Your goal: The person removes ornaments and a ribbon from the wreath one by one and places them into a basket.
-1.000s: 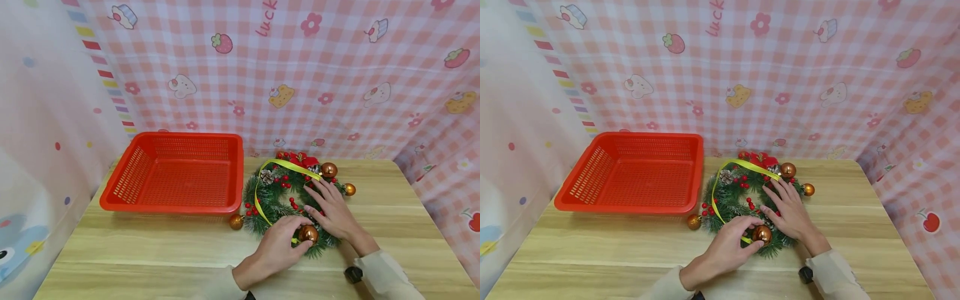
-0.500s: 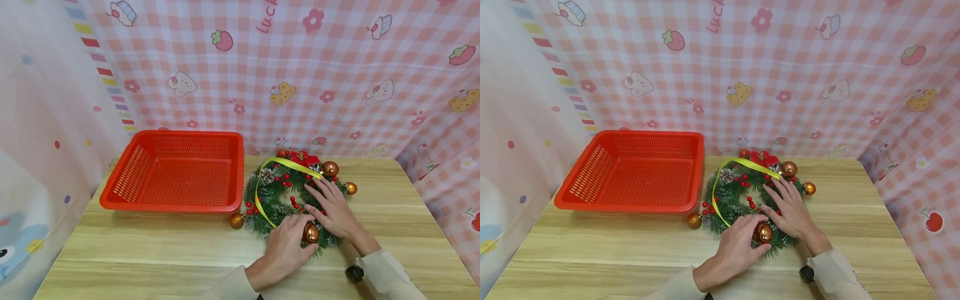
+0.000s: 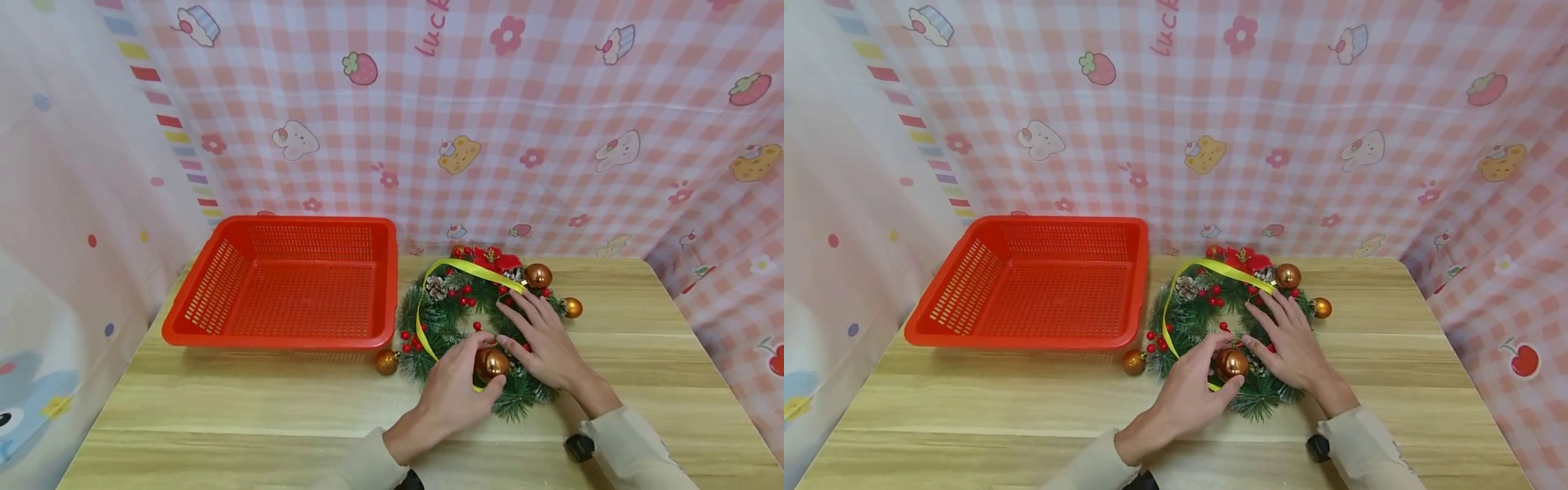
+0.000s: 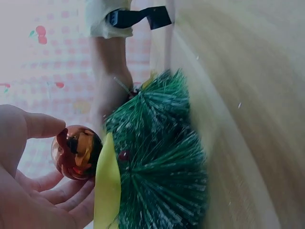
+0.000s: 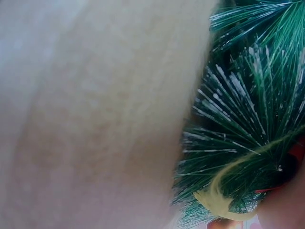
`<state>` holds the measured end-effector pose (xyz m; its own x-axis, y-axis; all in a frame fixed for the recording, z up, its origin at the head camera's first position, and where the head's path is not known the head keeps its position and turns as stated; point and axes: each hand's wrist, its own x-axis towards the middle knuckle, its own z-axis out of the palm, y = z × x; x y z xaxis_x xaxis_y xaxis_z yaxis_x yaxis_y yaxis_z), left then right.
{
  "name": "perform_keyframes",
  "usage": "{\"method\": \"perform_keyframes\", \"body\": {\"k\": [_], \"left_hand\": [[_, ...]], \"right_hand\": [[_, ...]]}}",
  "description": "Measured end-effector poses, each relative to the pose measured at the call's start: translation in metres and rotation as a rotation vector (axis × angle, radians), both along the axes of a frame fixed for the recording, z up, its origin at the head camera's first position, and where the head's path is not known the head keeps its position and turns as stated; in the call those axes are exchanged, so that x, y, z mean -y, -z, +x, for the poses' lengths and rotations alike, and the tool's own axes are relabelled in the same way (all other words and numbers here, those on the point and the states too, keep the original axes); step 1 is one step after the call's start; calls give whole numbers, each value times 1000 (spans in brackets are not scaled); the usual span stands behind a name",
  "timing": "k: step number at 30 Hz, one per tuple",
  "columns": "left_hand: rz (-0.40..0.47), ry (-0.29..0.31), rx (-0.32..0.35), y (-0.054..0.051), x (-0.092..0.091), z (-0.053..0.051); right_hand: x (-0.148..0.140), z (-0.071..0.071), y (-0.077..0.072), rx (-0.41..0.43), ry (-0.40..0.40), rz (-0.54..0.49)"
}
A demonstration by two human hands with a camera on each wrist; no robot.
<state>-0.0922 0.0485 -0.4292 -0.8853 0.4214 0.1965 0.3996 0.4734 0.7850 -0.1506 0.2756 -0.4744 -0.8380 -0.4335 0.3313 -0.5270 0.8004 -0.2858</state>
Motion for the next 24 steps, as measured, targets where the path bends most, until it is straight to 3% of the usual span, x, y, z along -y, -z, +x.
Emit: {"method": "perform_keyframes", "body": {"k": [11,15,24], "left_hand": [[203,41,124,-3,13,-11],[241,46,165,-4,16,-16],[358,20,280,-4,19,-23]], "right_hand": [[1,1,-1,9,10,7],[0,1,-1,4,5,6],[1,0,-2,-15,0,-1]]}}
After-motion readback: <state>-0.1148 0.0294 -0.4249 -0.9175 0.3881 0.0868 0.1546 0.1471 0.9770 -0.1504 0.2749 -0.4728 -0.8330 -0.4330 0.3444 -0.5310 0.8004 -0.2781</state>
